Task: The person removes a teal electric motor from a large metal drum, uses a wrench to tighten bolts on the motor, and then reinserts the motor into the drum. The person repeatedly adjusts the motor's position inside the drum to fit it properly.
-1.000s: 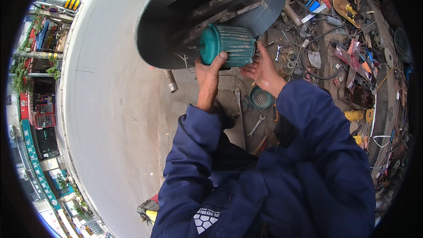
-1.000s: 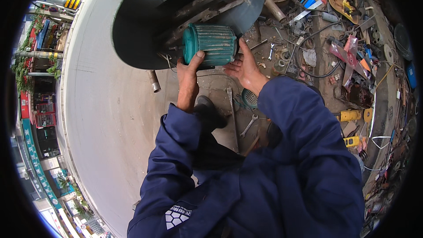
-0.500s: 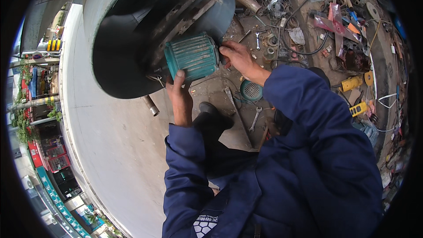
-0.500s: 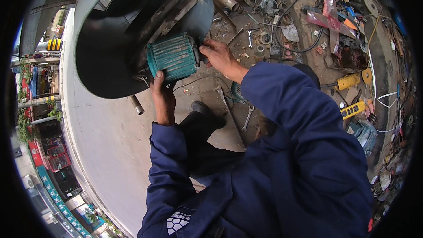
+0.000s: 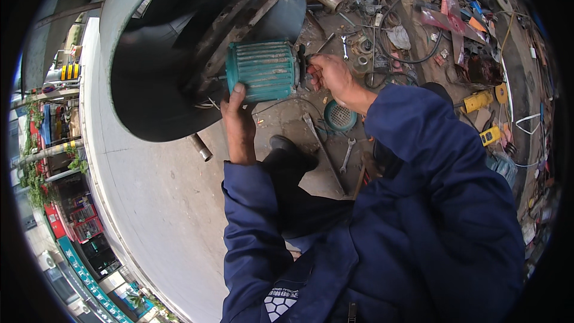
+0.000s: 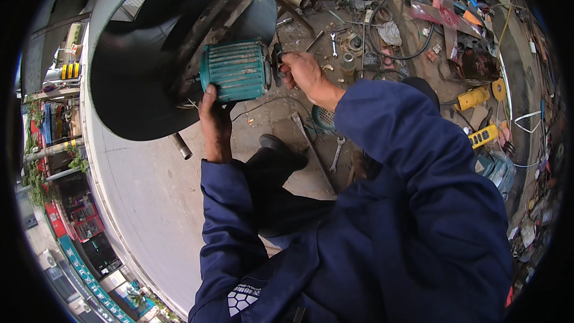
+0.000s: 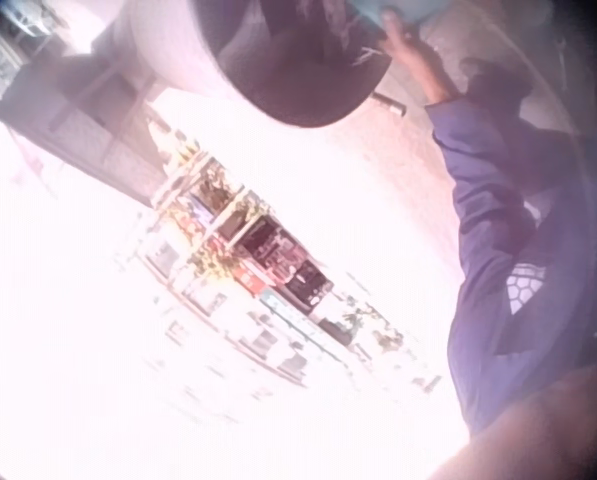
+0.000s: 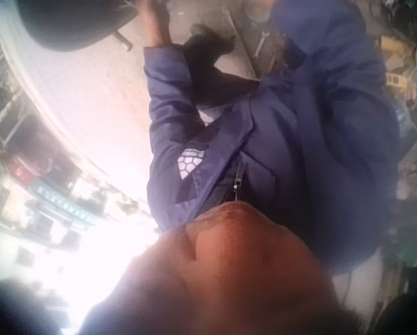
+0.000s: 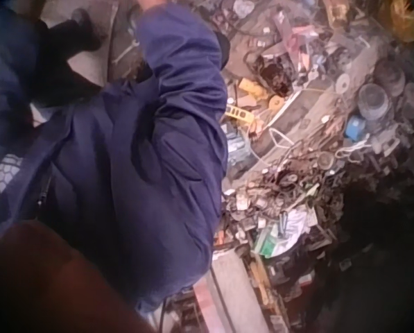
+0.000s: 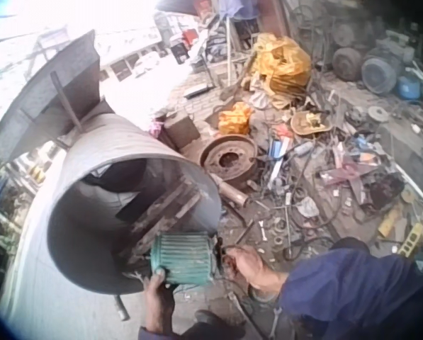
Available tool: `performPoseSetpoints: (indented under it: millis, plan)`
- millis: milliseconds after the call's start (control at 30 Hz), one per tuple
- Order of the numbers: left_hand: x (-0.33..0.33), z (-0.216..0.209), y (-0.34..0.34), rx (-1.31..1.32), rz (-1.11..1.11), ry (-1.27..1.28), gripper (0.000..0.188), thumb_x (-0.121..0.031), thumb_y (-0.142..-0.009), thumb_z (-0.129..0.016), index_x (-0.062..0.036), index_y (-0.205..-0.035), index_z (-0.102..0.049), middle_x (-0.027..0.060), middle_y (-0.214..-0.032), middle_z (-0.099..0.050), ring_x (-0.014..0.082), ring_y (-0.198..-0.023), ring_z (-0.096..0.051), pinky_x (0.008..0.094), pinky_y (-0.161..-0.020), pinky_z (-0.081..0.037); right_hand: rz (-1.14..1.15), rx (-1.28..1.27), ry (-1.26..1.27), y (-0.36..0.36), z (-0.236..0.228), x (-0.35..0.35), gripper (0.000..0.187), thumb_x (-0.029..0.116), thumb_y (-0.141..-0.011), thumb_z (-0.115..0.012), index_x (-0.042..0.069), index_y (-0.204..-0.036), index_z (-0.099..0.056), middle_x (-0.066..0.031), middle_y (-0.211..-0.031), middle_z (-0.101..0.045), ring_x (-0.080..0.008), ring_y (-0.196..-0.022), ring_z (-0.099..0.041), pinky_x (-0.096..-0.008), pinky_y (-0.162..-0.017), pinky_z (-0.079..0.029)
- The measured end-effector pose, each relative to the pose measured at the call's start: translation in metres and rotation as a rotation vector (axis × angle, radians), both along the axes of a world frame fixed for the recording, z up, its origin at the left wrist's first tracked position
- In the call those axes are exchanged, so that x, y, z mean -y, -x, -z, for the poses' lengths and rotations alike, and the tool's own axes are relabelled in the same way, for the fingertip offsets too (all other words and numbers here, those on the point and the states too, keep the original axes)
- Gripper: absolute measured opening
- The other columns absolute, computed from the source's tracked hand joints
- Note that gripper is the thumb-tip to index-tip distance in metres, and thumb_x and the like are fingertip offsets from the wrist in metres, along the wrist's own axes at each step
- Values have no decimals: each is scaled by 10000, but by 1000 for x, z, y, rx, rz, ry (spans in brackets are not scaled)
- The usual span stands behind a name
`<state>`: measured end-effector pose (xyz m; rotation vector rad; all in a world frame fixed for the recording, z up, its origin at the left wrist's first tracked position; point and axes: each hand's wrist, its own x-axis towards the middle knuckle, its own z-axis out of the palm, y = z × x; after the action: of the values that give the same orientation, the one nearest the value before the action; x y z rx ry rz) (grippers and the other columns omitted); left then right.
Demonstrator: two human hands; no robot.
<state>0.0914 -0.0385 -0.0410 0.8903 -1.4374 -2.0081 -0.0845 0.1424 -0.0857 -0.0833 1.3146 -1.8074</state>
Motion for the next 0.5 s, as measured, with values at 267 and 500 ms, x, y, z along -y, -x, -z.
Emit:
performPoseSetpoints:
  millis: [267,500]
  plan:
    - [10,9,-6,86,20,29,807,-504,-870,-777,-4,-1458,-541,163,-1419,-598,319,-1322,-564,572,-1100,-451,-38,-436,98,-1,44,13,424,10,-760,-553,-67,-1161,-670,-87,-1055,-716,-167,-890,-604,-297,-821,-479]
    - [13,12,-9,99,75,66,765,-552,-918,-718,-56,-1478,-555,130,-1438,-607,311,-1352,-552,585,-1120,-435,-624,88,41,6,31,-3,247,-36,-754,-537,-13,-928,-711,-58,-781,-644,-154,-759,-608,-315,-725,-498]
